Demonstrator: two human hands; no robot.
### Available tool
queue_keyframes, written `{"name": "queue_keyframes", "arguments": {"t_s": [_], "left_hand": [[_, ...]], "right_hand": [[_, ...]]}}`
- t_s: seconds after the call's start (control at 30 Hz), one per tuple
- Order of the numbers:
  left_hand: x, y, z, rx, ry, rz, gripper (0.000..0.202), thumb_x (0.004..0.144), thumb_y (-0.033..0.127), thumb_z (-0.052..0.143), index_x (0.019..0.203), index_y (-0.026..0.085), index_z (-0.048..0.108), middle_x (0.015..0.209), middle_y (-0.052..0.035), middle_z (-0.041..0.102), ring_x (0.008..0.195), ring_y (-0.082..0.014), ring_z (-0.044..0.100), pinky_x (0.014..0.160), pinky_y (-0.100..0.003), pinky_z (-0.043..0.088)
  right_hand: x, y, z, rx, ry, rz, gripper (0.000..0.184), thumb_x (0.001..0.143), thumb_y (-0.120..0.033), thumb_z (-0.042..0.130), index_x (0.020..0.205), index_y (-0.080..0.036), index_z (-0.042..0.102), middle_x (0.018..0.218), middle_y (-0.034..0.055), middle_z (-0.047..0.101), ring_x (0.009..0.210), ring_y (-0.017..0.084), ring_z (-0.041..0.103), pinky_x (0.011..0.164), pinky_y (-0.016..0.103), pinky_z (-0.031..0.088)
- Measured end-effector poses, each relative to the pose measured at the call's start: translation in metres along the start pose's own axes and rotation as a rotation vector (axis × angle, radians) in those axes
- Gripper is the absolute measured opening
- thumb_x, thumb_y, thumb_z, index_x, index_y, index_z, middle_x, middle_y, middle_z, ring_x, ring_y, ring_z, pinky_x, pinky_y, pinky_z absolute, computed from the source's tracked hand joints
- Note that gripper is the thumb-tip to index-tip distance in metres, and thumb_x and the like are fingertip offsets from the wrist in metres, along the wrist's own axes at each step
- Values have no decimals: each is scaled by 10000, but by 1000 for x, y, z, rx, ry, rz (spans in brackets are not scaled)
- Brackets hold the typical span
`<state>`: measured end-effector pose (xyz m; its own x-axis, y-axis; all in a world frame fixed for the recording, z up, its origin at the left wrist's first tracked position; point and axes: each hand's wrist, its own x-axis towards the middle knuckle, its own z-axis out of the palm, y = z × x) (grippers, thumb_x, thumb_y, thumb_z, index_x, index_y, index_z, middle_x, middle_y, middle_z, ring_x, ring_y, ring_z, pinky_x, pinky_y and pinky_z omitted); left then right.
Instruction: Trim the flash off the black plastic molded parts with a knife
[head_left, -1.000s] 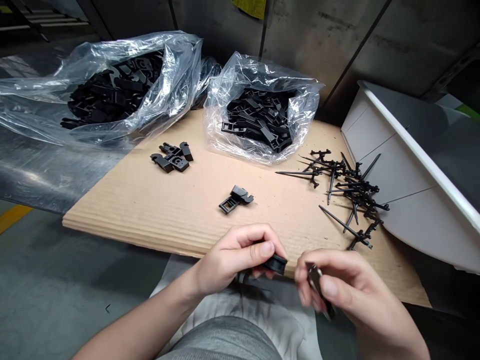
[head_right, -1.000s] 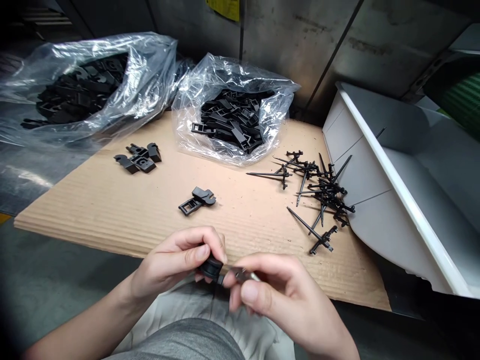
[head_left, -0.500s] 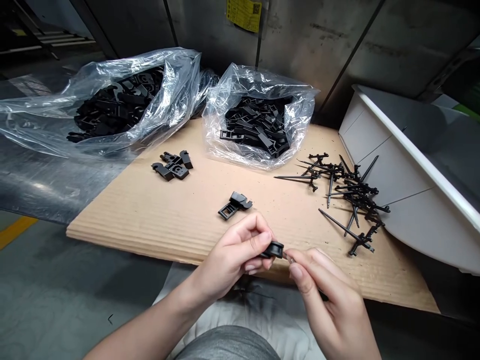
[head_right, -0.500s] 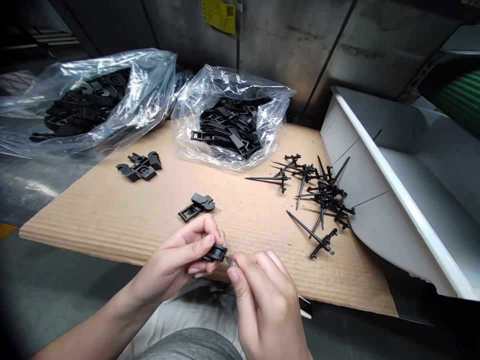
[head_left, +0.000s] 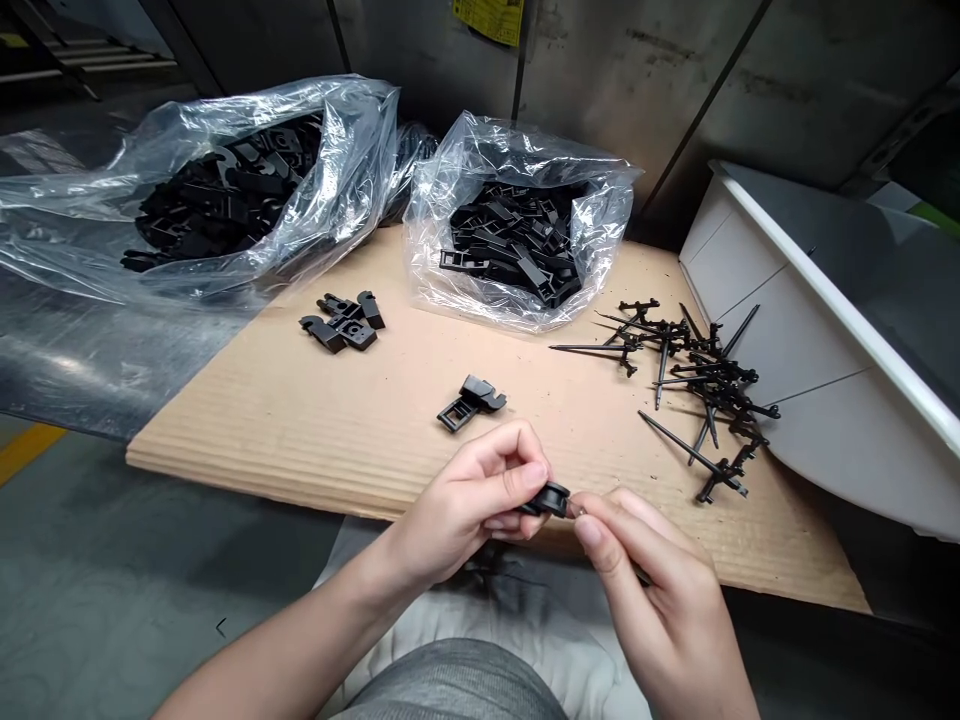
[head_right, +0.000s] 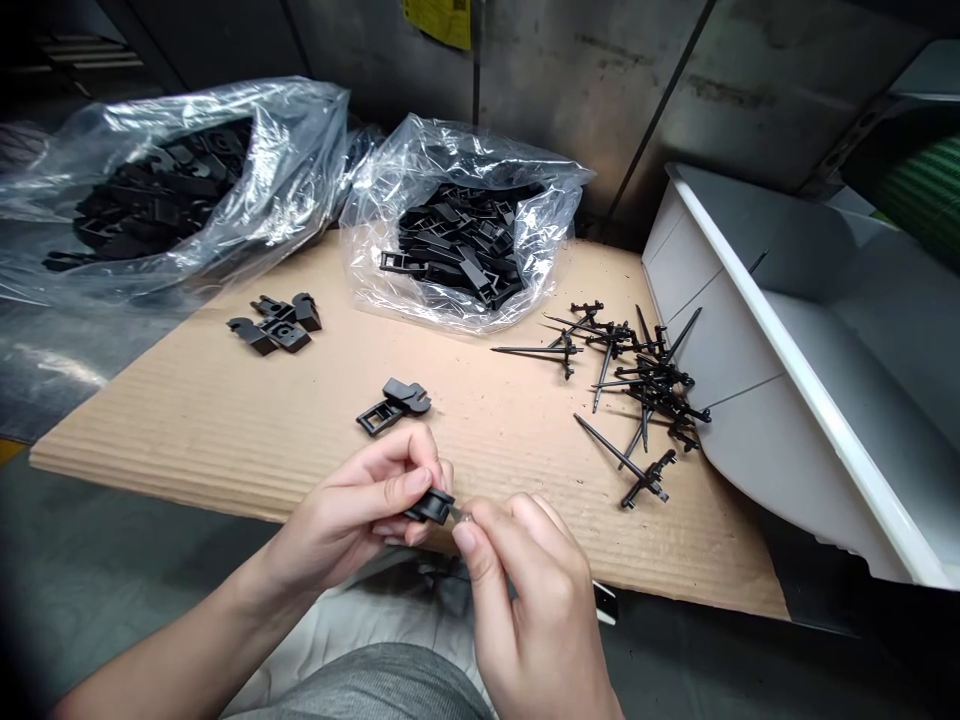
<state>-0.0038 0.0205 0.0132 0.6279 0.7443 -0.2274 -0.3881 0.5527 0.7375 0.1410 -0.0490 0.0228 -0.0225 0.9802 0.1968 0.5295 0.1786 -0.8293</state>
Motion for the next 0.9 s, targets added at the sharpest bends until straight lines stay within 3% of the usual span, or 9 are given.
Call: {"name": "queue_keyframes", "arguments": {"t_s": [0.17,0.47,0.67,0.77,0.83,0.9], "left_hand": [[1,1,-1,-11,-28,-27,307,712,316,683,657,135,441,594,45,447,429,-25,431,379,-111,215],[0,-1,-5,-156,-107,-101,249,772,268,612,677,161,407,543,58,423,373,-6,247,390,-142,158],[1,-3,-10,-234,-286,-243,221,753,240,614,677,161,422,506,48,453,346,-1,182,379,-149,159],[-3,-5,-7,-151,-300,-236,229,752,297,626,693,153,458,523,24,497,348,-10,238,373,-151,159],[-6,-4,-3,-11,-202,-120,196,754,307,639,751,148,524,607,9,536,415,-33,364,397,-146,235],[-9,-1,1,181,-110,2,125,748,235,652,827,162,587,726,3,568,568,-69,488,493,-153,349]], "right_hand": [[0,3,1,-85,35,-91,152,855,-101,473,857,-211,576,723,-4,564,672,120,516,584,234,392],[-3,4,10,-288,234,-345,164,782,-18,551,915,-108,584,700,69,571,654,154,472,579,287,394],[5,4,6,-347,342,-396,209,771,-7,567,940,-128,591,751,83,603,697,172,512,613,309,416],[6,4,-2,-304,395,-318,257,786,-25,552,990,-174,598,827,71,599,768,178,544,656,309,432],[3,3,-9,-264,363,-263,252,801,-57,539,1005,-190,607,856,60,598,785,165,564,658,279,443],[-2,3,-13,-191,307,-176,247,830,-90,508,1026,-211,597,785,18,607,671,117,576,588,217,453]]}}
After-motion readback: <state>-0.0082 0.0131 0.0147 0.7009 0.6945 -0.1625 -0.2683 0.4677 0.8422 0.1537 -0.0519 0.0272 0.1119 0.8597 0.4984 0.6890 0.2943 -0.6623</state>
